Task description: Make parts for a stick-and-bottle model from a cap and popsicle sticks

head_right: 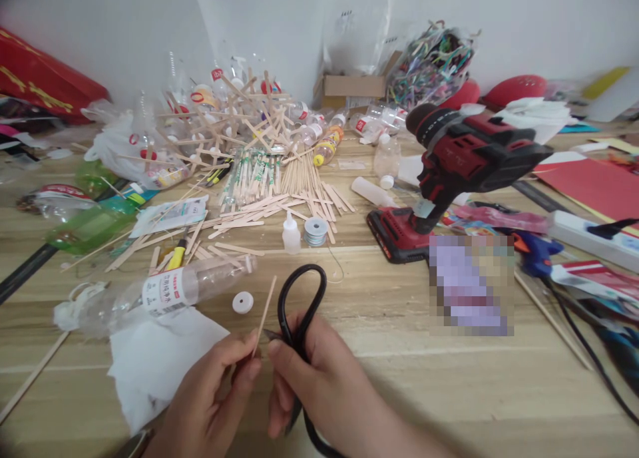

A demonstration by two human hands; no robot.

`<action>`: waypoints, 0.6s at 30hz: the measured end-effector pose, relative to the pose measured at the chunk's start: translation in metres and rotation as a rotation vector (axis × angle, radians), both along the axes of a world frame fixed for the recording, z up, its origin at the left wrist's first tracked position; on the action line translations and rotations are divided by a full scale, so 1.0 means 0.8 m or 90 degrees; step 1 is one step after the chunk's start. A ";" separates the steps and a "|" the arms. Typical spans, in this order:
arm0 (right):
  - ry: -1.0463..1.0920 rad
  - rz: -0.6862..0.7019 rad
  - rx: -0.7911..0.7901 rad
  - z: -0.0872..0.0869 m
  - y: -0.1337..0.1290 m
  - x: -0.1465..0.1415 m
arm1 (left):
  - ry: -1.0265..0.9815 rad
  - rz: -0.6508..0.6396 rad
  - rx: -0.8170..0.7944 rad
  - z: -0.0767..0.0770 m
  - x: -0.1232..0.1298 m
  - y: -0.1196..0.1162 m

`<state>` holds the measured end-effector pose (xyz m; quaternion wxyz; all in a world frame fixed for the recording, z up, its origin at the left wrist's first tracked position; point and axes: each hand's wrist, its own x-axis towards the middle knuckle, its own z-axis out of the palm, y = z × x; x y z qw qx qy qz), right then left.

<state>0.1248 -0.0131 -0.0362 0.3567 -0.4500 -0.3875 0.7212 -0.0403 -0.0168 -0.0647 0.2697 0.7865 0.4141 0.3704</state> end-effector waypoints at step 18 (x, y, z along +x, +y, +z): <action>-0.420 -0.084 0.434 -0.017 -0.003 0.009 | -0.060 -0.052 0.047 0.003 -0.005 0.012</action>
